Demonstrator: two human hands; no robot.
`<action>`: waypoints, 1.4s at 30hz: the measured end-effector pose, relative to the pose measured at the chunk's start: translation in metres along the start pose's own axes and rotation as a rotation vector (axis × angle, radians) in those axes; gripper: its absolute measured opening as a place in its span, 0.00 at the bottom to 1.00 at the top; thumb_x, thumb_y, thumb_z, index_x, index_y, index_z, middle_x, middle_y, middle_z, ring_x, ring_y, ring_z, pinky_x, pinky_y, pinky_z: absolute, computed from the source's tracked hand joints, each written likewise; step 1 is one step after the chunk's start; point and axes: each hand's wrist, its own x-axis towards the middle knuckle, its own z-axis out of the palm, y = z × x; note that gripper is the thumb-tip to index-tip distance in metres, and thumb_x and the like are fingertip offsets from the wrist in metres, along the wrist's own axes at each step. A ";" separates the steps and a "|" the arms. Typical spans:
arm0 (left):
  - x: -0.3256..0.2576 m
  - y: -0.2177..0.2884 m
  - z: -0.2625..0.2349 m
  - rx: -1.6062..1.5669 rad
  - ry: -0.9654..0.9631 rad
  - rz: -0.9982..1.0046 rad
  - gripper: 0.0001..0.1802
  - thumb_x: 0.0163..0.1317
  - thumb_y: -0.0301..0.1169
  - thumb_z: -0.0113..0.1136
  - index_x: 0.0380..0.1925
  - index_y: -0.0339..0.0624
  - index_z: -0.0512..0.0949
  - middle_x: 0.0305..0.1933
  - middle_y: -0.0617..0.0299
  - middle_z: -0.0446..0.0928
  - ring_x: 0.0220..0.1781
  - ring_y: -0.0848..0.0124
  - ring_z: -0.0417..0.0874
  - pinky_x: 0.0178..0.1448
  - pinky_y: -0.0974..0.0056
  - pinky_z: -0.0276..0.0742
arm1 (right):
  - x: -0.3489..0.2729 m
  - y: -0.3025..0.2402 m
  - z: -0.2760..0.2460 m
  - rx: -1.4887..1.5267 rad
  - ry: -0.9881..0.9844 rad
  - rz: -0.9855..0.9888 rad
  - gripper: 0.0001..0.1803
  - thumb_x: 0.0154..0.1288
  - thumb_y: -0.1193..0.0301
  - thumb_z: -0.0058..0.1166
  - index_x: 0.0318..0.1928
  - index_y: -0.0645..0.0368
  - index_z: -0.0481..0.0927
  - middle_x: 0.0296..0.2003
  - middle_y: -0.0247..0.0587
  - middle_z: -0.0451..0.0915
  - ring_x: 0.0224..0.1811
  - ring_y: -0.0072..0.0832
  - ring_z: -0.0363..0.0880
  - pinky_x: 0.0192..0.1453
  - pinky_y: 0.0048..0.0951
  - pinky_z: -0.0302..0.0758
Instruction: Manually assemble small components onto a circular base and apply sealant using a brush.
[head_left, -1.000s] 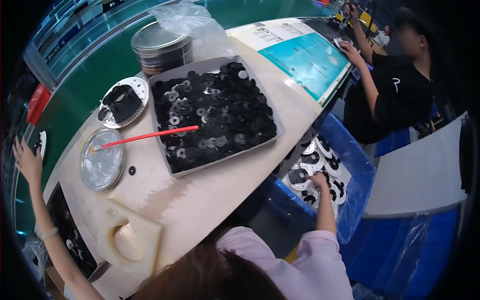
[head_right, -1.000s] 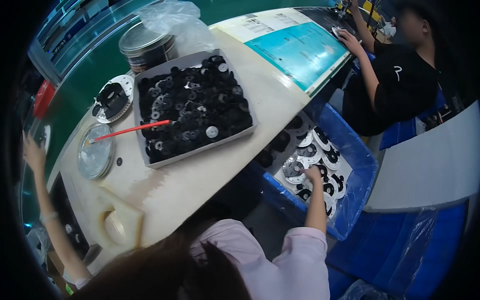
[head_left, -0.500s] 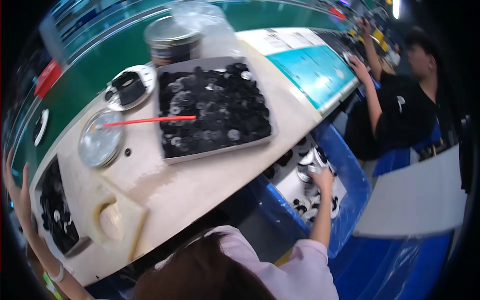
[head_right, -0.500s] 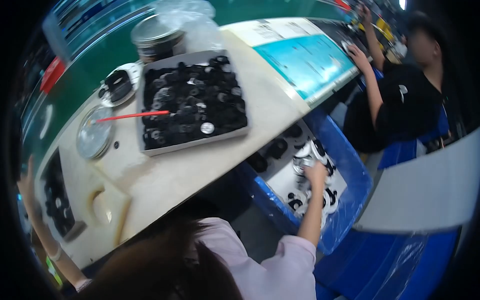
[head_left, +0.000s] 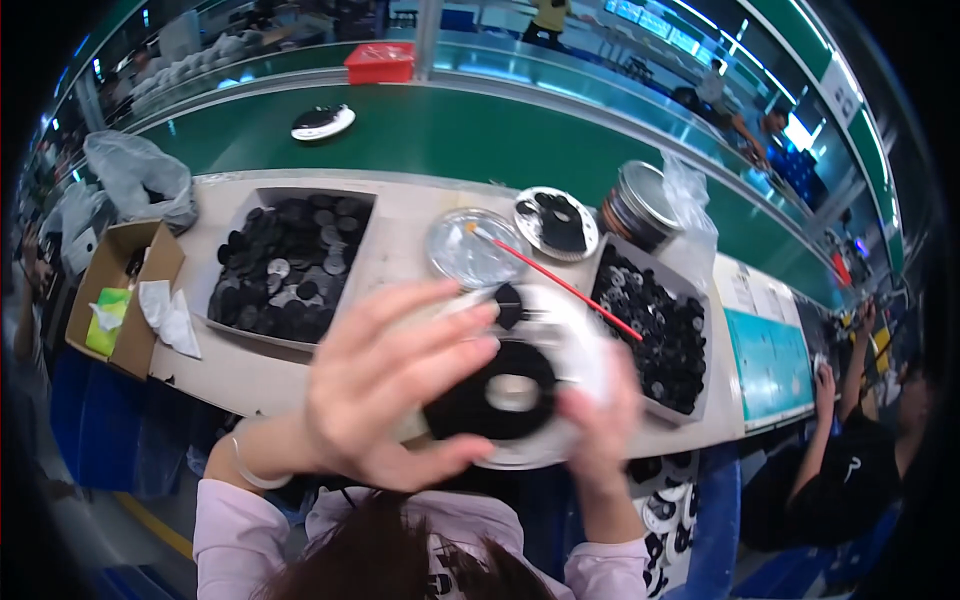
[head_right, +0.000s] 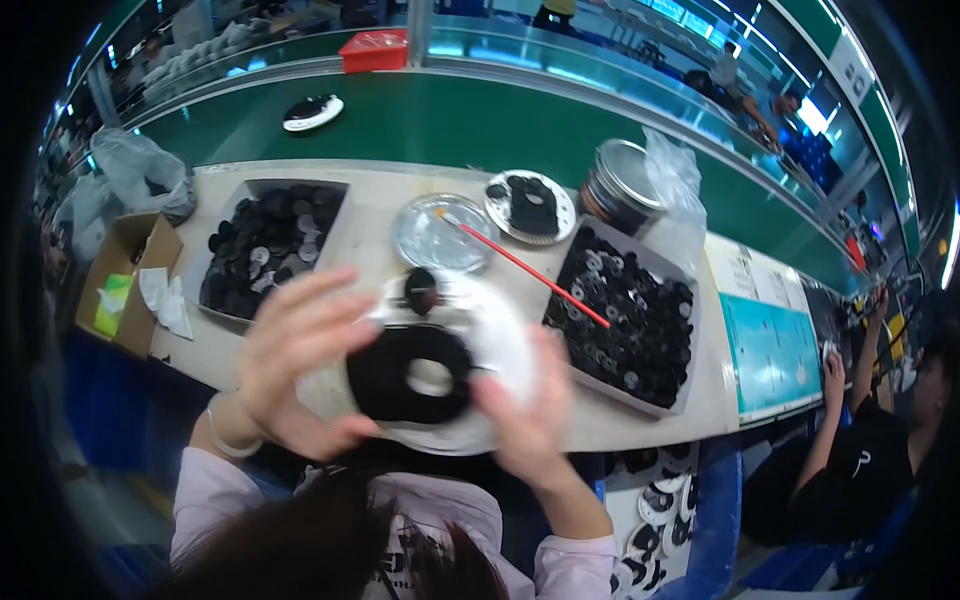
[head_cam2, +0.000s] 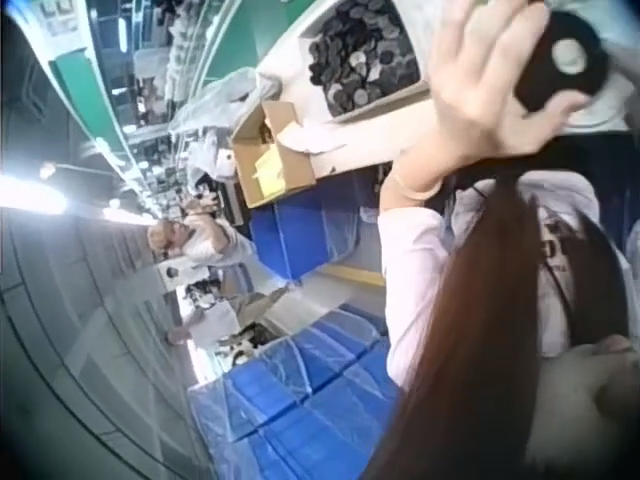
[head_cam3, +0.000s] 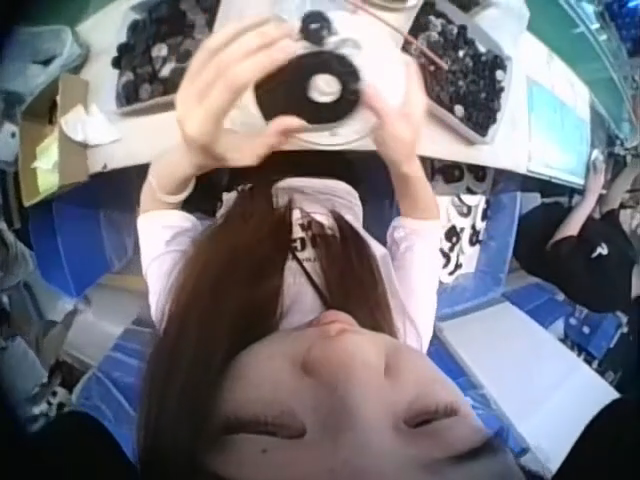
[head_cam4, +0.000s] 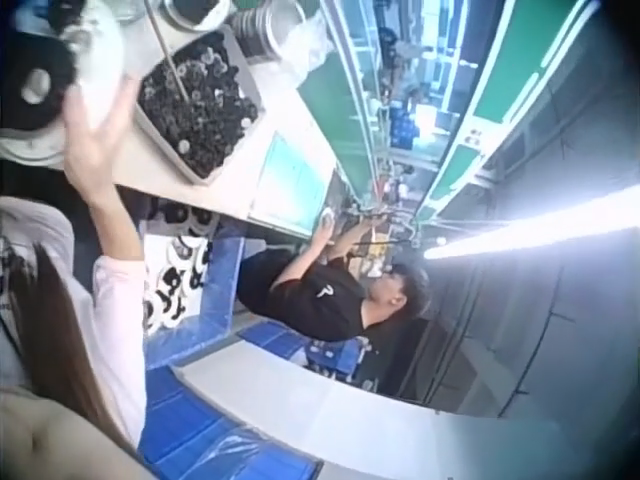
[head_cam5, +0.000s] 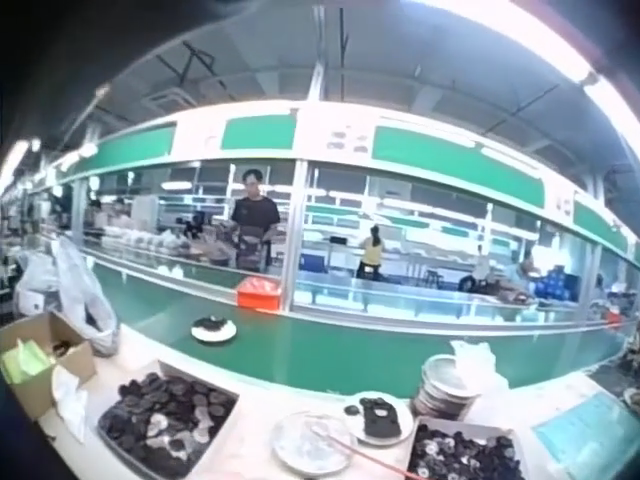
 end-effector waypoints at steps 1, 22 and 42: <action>-0.003 0.006 0.002 0.056 -0.077 -0.085 0.33 0.42 0.42 0.66 0.48 0.35 0.70 0.50 0.49 0.71 0.55 0.46 0.69 0.55 0.51 0.67 | 0.001 0.010 0.024 0.030 -0.052 0.067 0.23 0.54 0.66 0.51 0.48 0.68 0.70 0.43 0.43 0.73 0.42 0.29 0.74 0.48 0.28 0.69; -0.056 -0.032 0.023 -0.016 -0.377 -0.437 0.36 0.43 0.44 0.66 0.51 0.37 0.68 0.59 0.52 0.65 0.63 0.46 0.59 0.63 0.52 0.60 | 0.019 0.043 0.031 -0.842 -0.598 -0.202 0.36 0.55 0.66 0.47 0.63 0.65 0.52 0.62 0.55 0.54 0.66 0.49 0.50 0.66 0.45 0.48; -0.066 -0.040 0.026 -0.137 -0.368 -0.467 0.36 0.45 0.45 0.61 0.51 0.32 0.67 0.52 0.49 0.69 0.54 0.49 0.66 0.58 0.55 0.64 | 0.142 0.051 0.192 -0.825 -1.003 -0.624 0.13 0.51 0.68 0.58 0.38 0.59 0.81 0.35 0.45 0.78 0.40 0.36 0.74 0.45 0.31 0.71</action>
